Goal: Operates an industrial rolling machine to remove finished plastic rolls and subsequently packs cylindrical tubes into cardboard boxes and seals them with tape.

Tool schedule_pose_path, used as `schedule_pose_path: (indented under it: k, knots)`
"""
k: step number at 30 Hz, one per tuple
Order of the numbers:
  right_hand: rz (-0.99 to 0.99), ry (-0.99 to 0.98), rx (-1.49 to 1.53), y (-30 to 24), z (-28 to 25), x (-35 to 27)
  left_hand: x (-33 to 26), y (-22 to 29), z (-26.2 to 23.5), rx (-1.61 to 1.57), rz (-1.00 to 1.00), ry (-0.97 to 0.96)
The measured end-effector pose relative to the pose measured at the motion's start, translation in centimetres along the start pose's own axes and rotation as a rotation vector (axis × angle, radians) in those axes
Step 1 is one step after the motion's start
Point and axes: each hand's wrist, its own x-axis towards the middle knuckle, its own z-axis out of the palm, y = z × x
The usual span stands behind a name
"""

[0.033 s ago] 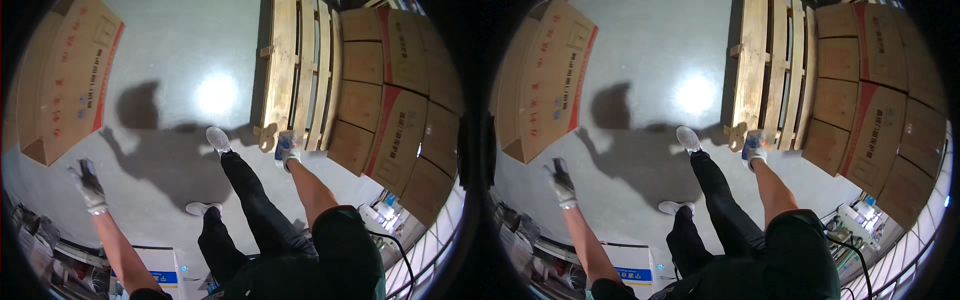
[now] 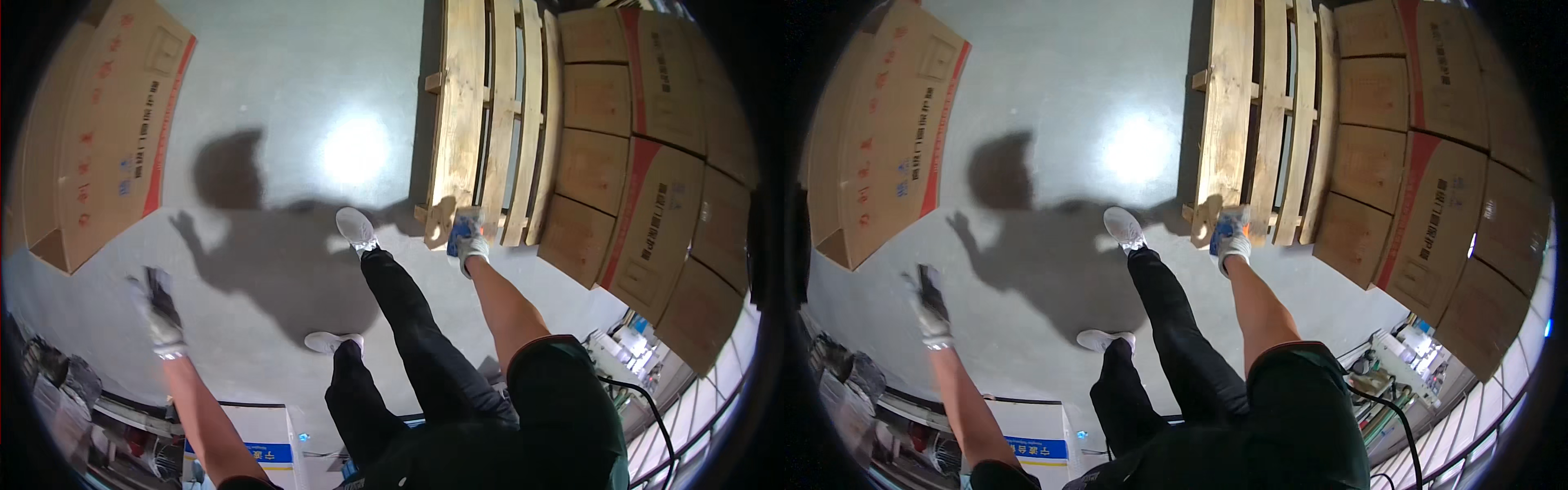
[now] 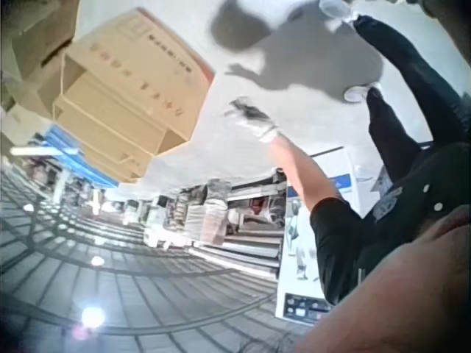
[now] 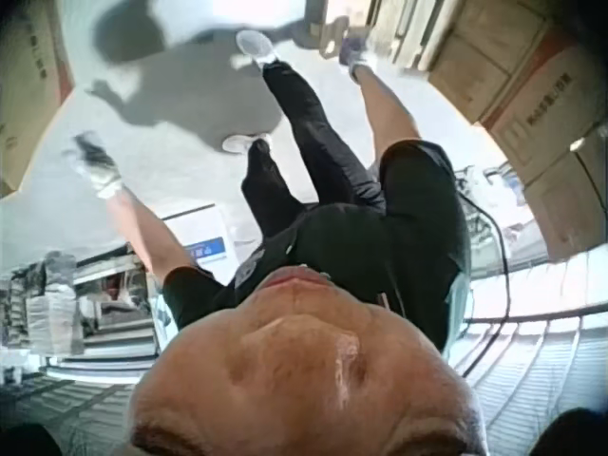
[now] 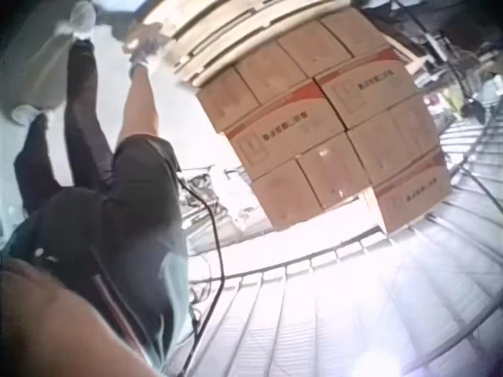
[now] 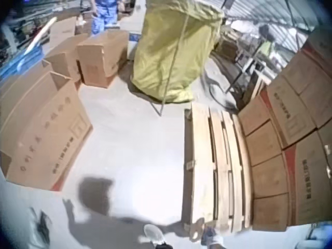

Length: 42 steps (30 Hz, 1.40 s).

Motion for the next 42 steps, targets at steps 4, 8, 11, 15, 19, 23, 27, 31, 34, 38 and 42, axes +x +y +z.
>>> schedule_pose_path:
  k: [4,8,11,15,19,23,27,31,34,38,42]
  knots:
    - [0.157,0.04,0.377,-3.5,5.5,4.3,-9.0,-8.3,2.4,0.149,-0.433,-0.014]
    - [0.079,-0.07,0.231,-4.0,9.0,6.6,-16.4,-11.7,1.4,0.101,-0.78,0.069]
    - [-0.185,-0.33,-0.209,-1.6,8.6,7.3,-20.4,-12.2,0.2,0.145,-0.897,0.13]
    - [-0.514,-0.58,-0.716,-3.8,5.6,-0.5,-25.2,-5.9,-0.7,0.256,-0.782,0.204]
    - [-1.03,-0.506,-1.095,0.4,4.8,4.5,-24.9,-4.5,0.3,0.022,-0.648,0.104]
    - [-1.27,-0.588,-1.063,-19.5,-9.2,-17.5,-30.2,-0.7,-3.7,-0.136,-0.559,0.204]
    - [-0.74,-0.531,-0.426,-25.6,-6.1,-16.9,-32.2,-1.8,-10.3,-0.254,-0.461,0.217]
    - [-0.939,-0.469,-0.552,-35.4,-5.4,-37.1,-38.0,-7.3,-20.4,-0.311,-0.448,0.358]
    - [-1.282,-0.393,-0.773,-39.5,1.9,-48.9,-40.3,-11.5,-27.9,0.553,-0.412,0.182]
    - [-1.504,-0.723,-0.891,-41.6,11.4,-67.6,-44.6,-1.0,-32.0,0.277,-0.292,0.715]
    - [-1.847,-0.908,-1.009,-44.4,19.4,-83.0,-44.4,8.9,-33.7,-0.605,-0.074,1.123]
